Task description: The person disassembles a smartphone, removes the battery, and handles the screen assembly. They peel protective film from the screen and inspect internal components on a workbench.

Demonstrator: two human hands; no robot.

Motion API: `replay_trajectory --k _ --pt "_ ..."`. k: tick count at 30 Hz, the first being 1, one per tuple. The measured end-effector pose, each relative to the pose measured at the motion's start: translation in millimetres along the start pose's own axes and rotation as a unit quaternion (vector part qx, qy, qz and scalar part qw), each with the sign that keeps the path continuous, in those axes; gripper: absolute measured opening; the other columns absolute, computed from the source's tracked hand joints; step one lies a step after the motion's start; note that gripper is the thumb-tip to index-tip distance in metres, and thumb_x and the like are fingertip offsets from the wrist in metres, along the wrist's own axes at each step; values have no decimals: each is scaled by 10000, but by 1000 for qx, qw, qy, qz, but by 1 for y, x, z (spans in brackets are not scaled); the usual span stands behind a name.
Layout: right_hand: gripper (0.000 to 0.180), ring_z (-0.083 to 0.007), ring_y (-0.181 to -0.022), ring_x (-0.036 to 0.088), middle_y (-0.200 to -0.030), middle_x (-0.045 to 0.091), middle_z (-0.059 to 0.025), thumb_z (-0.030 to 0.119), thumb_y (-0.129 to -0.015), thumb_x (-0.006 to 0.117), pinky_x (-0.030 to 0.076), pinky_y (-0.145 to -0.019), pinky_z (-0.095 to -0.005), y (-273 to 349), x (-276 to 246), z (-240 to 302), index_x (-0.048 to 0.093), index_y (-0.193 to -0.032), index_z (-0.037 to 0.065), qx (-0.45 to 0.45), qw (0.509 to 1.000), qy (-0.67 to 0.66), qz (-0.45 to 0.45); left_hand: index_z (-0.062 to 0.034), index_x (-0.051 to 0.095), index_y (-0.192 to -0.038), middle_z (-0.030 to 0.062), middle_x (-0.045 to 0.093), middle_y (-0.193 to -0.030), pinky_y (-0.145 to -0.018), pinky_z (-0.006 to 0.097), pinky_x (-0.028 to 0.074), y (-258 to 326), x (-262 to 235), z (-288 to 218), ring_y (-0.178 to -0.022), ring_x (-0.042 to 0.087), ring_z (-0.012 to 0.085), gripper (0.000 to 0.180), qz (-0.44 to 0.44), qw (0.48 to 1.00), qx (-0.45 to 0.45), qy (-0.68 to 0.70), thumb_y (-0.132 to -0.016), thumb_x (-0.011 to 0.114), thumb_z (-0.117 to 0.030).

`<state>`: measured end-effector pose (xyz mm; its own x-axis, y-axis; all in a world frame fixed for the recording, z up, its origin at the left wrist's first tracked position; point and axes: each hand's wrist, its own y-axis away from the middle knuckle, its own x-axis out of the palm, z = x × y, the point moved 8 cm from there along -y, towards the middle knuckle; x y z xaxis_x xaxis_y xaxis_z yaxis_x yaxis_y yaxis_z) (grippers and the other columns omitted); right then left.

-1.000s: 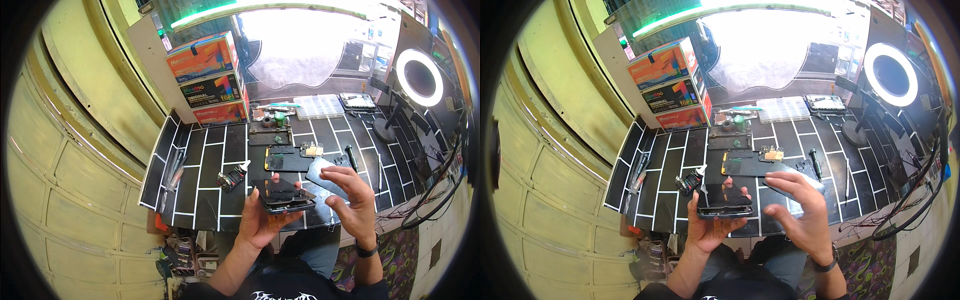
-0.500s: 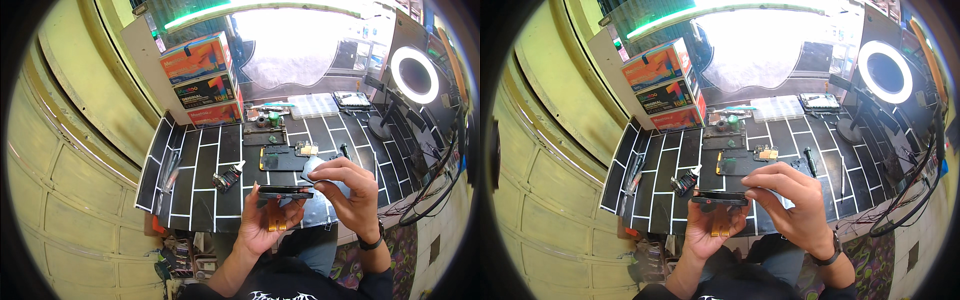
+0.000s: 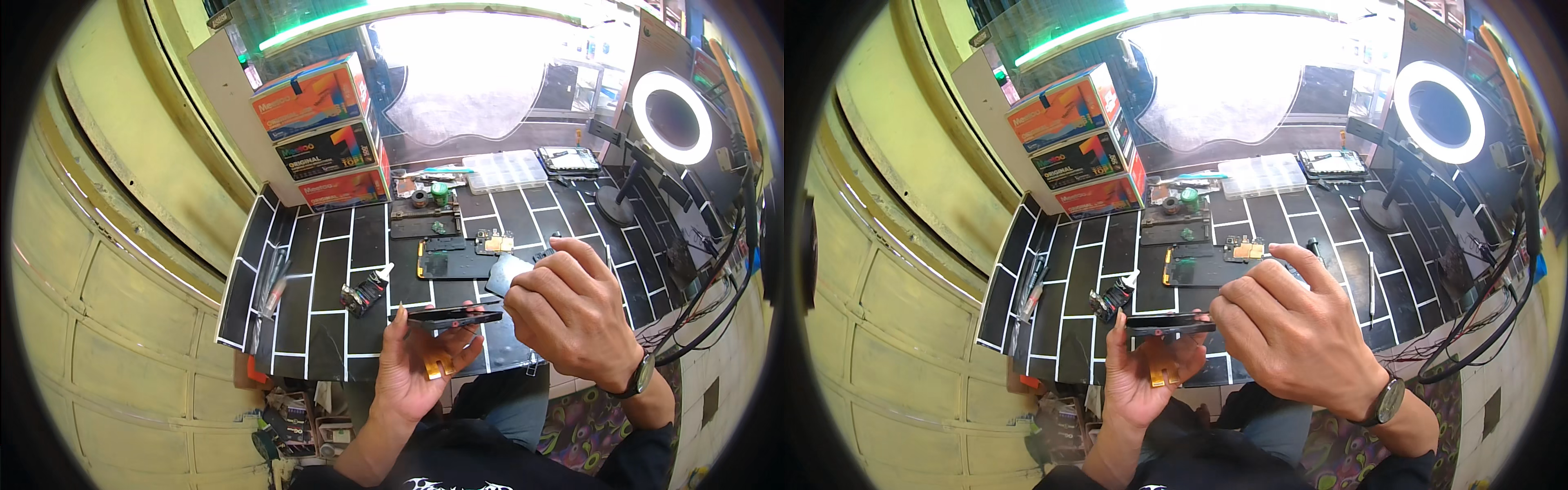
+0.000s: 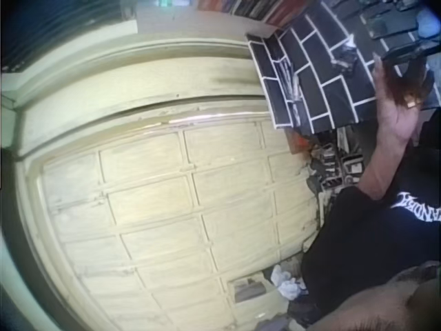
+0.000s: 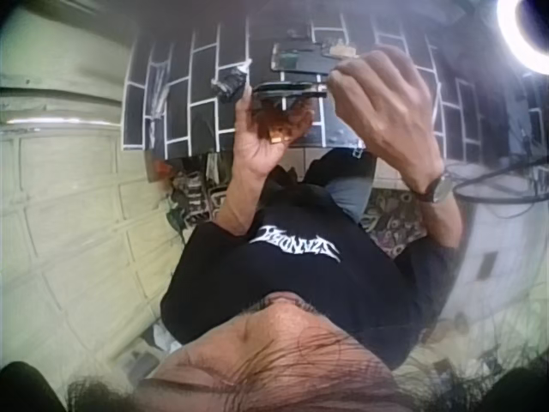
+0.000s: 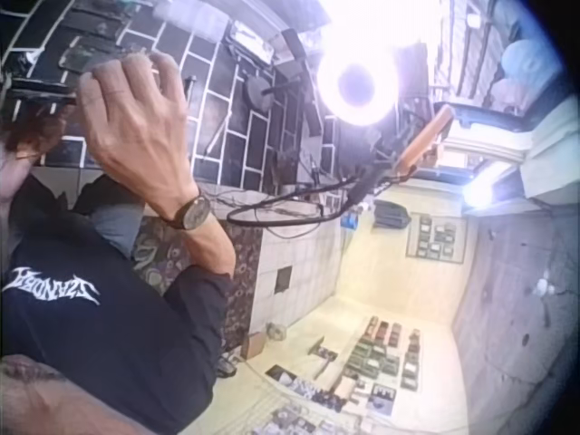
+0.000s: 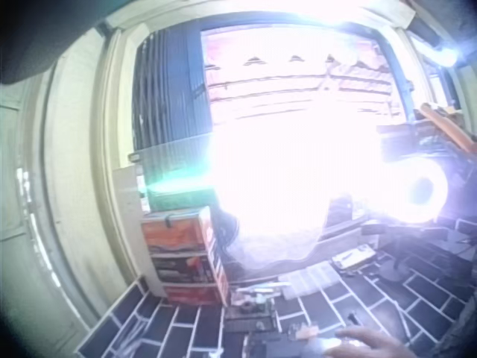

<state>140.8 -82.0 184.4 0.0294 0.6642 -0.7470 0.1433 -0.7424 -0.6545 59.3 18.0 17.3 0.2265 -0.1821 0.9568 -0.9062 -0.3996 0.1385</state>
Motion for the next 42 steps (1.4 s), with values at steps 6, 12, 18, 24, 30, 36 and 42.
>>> replay_trajectory --k 6,12,18,24,30,36,42 --pt "325 -256 -818 646 -916 649 -81 107 -752 821 531 -744 -358 19 8 -24 666 -1029 37 122 949 -288 -41 -40 433 -1426 241 405 -1456 -1072 590 423 6 -11 11 -1398 380 383 776 50 981 -74 170 -885 688 -534" --pt "326 -237 -865 687 -1006 704 -105 205 -778 808 553 -729 -329 36 29 -19 711 -1044 44 136 885 -441 -59 -80 289 -1511 252 394 -1449 -1046 625 457 17 0 19 -1385 389 413 890 113 978 -95 146 -886 613 -624" --pt "378 -226 -827 710 -972 719 -103 290 -750 814 572 -727 -323 39 34 -20 724 -1014 35 140 848 -506 -69 -92 221 -1555 249 418 -1442 -1041 648 447 20 -11 23 -1351 435 440 945 120 988 -89 35 -882 610 -629" --pt "329 -252 -891 730 -1008 733 -145 100 -771 818 590 -821 -388 36 11 -1 696 -1059 -1 51 914 -392 -86 -49 224 -1553 241 438 -1452 -1067 563 460 24 4 18 -1316 492 392 996 81 995 -42 -48 -866 600 -665" --pt "312 -265 -919 743 -973 737 -163 35 -755 798 604 -844 -427 35 -3 9 688 -1044 -9 16 936 -340 -85 -173 192 -1559 265 442 -1434 -994 525 544 23 13 23 -1263 552 398 897 108 988 -83 70 -872 727 -391" --pt "354 -260 -895 745 -960 739 -159 -24 -721 798 611 -834 -422 34 -4 7 679 -1053 -6 34 938 -325 -114 1 234 -1538 201 442 -1467 -1044 504 505 23 5 20 -1269 556 333 954 118 993 -27 -4 -893 591 -605" --pt "359 -259 -869 747 -952 740 -154 -22 -718 812 619 -821 -418 33 -6 6 677 -1050 -2 41 934 -324 -144 2 241 -1535 196 396 -1505 -1064 513 493 22 9 22 -1278 549 341 896 141 986 -45 73 -915 585 -546"
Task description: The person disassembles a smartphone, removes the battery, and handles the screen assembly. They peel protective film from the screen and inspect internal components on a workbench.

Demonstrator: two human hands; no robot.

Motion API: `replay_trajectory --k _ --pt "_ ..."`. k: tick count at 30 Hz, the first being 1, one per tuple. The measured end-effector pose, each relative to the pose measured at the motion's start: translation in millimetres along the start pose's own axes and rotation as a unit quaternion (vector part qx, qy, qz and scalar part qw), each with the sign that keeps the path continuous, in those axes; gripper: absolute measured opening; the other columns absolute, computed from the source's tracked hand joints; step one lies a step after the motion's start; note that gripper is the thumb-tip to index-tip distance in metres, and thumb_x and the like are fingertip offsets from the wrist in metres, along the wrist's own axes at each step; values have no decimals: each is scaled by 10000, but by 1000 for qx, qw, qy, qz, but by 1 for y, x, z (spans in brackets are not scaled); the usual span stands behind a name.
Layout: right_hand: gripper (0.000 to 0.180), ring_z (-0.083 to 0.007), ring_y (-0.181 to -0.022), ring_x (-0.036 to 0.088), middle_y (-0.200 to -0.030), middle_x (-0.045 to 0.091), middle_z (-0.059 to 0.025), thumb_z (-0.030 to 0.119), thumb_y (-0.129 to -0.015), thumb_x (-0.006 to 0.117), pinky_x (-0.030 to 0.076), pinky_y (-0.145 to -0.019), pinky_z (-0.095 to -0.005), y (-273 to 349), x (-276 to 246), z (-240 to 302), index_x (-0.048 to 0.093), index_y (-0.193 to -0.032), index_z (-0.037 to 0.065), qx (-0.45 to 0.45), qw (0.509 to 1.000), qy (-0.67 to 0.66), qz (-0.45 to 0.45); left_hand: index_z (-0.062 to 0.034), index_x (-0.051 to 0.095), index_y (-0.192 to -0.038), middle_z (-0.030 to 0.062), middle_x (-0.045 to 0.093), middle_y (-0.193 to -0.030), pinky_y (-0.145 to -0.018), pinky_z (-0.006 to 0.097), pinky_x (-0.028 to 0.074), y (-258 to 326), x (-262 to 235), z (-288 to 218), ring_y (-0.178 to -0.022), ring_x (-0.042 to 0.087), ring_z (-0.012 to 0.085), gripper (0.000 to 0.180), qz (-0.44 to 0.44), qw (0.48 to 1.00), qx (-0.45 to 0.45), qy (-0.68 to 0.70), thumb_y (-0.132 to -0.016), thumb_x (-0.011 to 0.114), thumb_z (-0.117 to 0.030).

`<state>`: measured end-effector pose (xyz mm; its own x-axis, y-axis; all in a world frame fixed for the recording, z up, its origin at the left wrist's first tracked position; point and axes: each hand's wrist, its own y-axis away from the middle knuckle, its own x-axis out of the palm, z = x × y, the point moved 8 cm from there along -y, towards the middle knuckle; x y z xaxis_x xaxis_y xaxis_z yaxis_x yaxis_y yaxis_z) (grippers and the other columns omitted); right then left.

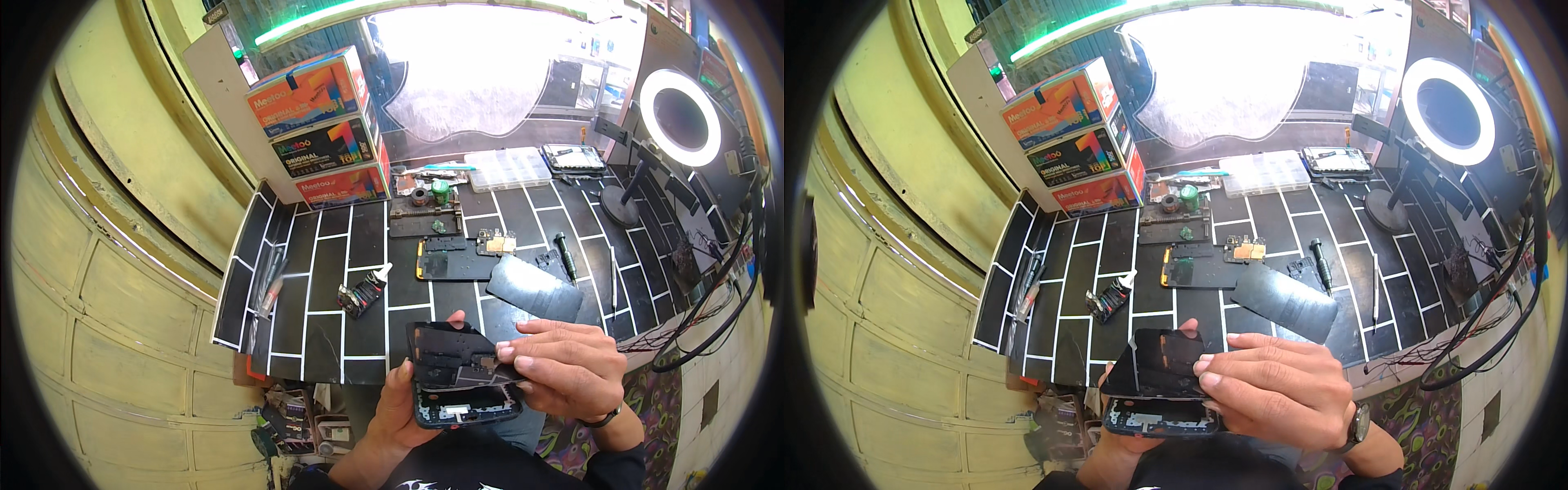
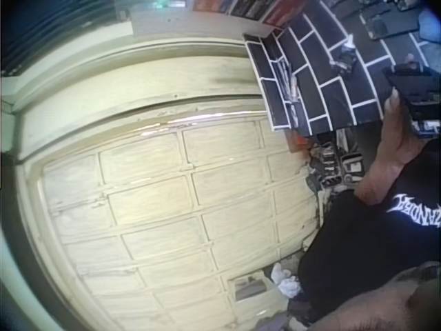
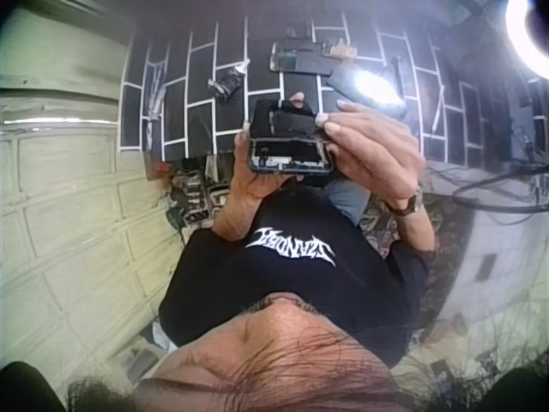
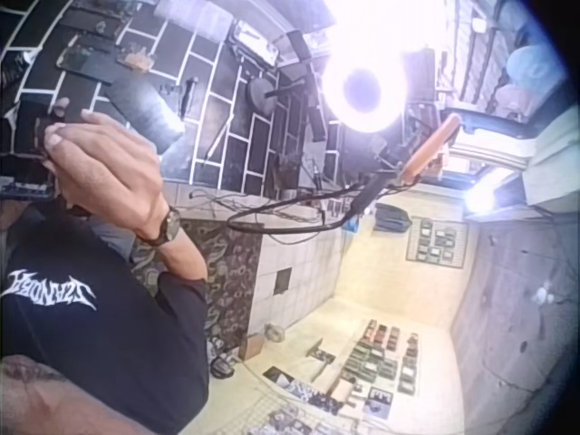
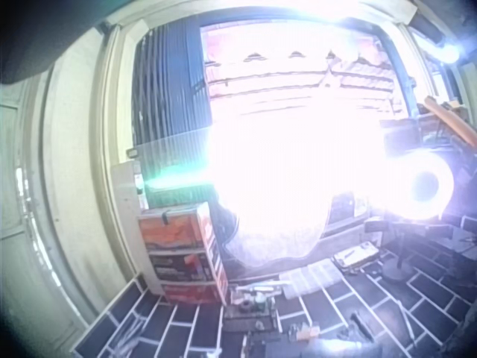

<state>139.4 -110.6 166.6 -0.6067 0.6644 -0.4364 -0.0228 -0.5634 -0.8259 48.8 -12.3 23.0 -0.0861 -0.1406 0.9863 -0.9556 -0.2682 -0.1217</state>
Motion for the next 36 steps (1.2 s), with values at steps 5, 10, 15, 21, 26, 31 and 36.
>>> replay_trajectory --k 5,10,15,21,26,31,36 --pt "342 -250 -846 750 -941 744 -140 -19 -711 815 625 -807 -413 -1 -1 -1 687 -1027 2 5 1000 6 -8 -109 204 -1552 217 473 -1419 -1057 541 486 1 0 -2 -1307 521 373 905 -92 995 18 -27 -865 736 -363" --pt "335 -244 -836 751 -925 748 -126 -26 -707 812 627 -803 -412 -3 -2 -1 693 -1018 7 10 1000 9 -24 -108 189 -1557 222 456 -1437 -1079 551 459 1 2 -1 -1320 508 380 924 -80 996 13 -31 -861 738 -370" --pt "341 -237 -838 752 -918 749 -120 -31 -705 812 625 -814 -413 -4 -3 -1 694 -1023 11 13 999 9 -29 -110 171 -1563 228 446 -1443 -1072 554 466 0 5 0 -1324 502 385 941 -70 997 11 -19 -860 741 -367" --pt "216 -288 -807 756 -856 735 -142 159 -919 697 621 -767 -487 -4 -2 -1 635 -1073 21 -4 1000 19 -23 -118 151 -1569 243 432 -1452 -1068 565 465 1 2 -3 -1333 486 406 966 -53 993 33 -99 -853 750 -364" --pt "215 -282 -785 754 -845 739 -149 132 -915 688 622 -761 -481 -6 -4 0 628 -1082 11 -8 999 34 -36 -150 185 -1568 241 410 -1478 -1102 592 414 0 15 3 -1359 447 424 886 -6 999 10 -51 -901 679 -462" --pt "244 -274 -761 751 -849 744 -161 31 -858 702 623 -746 -419 -18 -9 -9 640 -1091 -5 1 997 58 -49 -100 358 -1517 188 427 -1506 -1115 707 291 -6 29 14 -1376 437 395 892 52 988 -83 121 -880 562 -690" --pt "302 -256 -704 734 -914 743 -157 -65 -778 725 590 -629 -323 -11 -8 -19 682 -1067 13 23 994 5 -106 -112 436 -1458 172 507 -1440 -1098 742 265 -9 22 18 -1363 456 390 863 -35 994 -90 41 -834 666 -662"
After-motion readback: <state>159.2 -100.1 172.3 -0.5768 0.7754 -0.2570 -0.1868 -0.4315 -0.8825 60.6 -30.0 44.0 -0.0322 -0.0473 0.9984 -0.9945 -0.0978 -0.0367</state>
